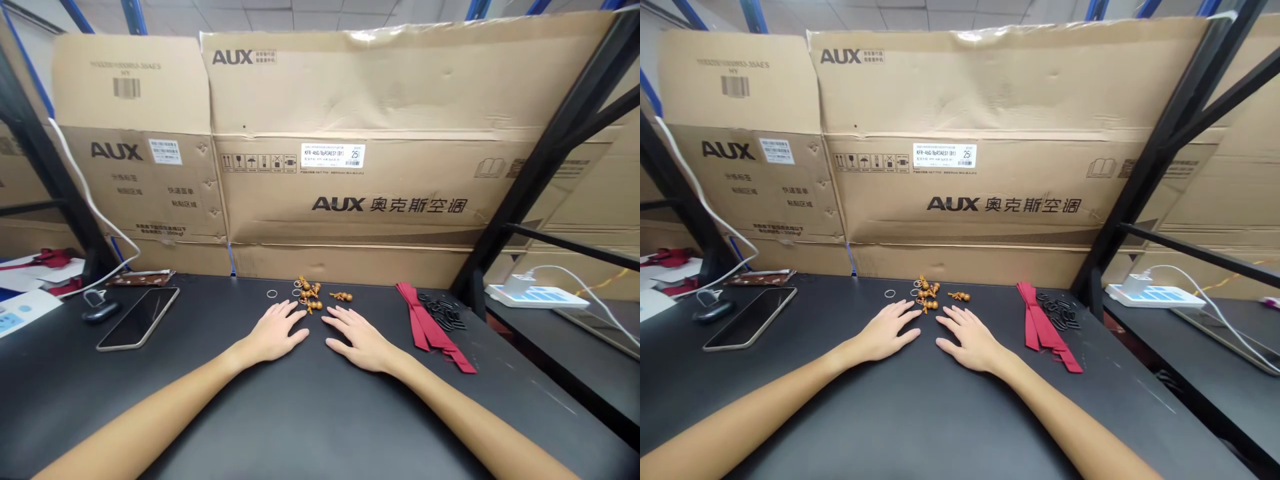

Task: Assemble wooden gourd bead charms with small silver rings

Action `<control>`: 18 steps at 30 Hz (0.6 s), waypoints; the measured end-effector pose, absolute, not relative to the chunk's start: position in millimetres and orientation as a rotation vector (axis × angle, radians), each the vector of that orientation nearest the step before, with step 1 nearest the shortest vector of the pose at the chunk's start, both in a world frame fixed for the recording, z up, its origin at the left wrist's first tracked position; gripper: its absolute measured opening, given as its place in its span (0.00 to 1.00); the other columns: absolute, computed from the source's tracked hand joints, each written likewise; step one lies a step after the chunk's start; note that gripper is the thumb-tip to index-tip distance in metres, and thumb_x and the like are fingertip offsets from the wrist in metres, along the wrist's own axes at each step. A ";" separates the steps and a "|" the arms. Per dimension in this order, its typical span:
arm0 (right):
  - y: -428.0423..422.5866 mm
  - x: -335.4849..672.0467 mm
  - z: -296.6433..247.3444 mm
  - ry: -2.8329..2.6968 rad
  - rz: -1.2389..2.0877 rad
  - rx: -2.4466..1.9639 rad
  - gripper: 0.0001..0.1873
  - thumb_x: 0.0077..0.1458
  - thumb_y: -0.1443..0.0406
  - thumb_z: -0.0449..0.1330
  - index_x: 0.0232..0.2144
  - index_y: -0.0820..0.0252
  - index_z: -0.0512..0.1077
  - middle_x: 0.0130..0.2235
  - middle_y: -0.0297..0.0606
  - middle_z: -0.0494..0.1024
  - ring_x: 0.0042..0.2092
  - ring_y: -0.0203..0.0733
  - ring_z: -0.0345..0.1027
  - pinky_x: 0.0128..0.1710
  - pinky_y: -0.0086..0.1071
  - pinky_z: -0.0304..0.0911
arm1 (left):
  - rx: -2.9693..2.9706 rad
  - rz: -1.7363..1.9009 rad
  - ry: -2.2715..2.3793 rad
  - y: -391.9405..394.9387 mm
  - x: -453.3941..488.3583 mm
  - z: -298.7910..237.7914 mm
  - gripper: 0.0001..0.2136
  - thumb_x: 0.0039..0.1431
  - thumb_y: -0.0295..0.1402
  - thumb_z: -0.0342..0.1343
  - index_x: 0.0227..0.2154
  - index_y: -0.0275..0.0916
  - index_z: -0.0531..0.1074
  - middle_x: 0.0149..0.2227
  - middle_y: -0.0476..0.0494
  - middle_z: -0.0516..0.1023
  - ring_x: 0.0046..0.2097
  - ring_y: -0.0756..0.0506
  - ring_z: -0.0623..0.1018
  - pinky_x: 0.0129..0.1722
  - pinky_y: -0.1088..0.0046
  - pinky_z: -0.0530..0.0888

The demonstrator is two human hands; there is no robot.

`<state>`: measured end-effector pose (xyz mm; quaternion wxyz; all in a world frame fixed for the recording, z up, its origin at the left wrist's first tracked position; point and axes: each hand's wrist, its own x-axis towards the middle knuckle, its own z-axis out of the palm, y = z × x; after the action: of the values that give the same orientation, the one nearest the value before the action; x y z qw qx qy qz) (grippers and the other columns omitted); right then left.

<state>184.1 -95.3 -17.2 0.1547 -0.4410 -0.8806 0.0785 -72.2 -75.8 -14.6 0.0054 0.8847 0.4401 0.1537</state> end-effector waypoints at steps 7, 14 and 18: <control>-95.3 184.5 -17.7 -2.525 0.212 -1.270 0.30 0.62 0.47 0.47 0.62 0.51 0.59 0.66 0.39 0.54 0.67 0.50 0.45 0.65 0.51 0.42 | 2.759 0.509 1.370 -75.9 -72.1 -15.0 0.25 0.64 0.49 0.45 0.58 0.42 0.66 0.62 0.37 0.63 0.63 0.34 0.61 0.61 0.51 0.59; -91.8 186.1 -18.3 -2.514 0.202 -1.248 0.30 0.62 0.47 0.47 0.61 0.52 0.60 0.65 0.41 0.56 0.66 0.49 0.47 0.65 0.50 0.45 | 2.780 0.580 1.346 -74.6 -72.3 -12.4 0.22 0.64 0.48 0.47 0.54 0.42 0.69 0.58 0.39 0.68 0.61 0.36 0.65 0.60 0.55 0.62; -86.4 190.9 -21.0 -2.482 0.131 -1.278 0.30 0.62 0.48 0.48 0.60 0.56 0.63 0.64 0.43 0.59 0.65 0.50 0.51 0.64 0.48 0.48 | 2.785 0.617 1.403 -75.5 -70.4 -8.1 0.18 0.63 0.44 0.49 0.49 0.40 0.72 0.55 0.39 0.72 0.57 0.38 0.69 0.56 0.57 0.65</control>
<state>190.9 -86.4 -21.0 0.1727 -0.4505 -0.8747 0.0462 -70.4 -75.5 -8.1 -0.0188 0.8759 0.4414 0.1940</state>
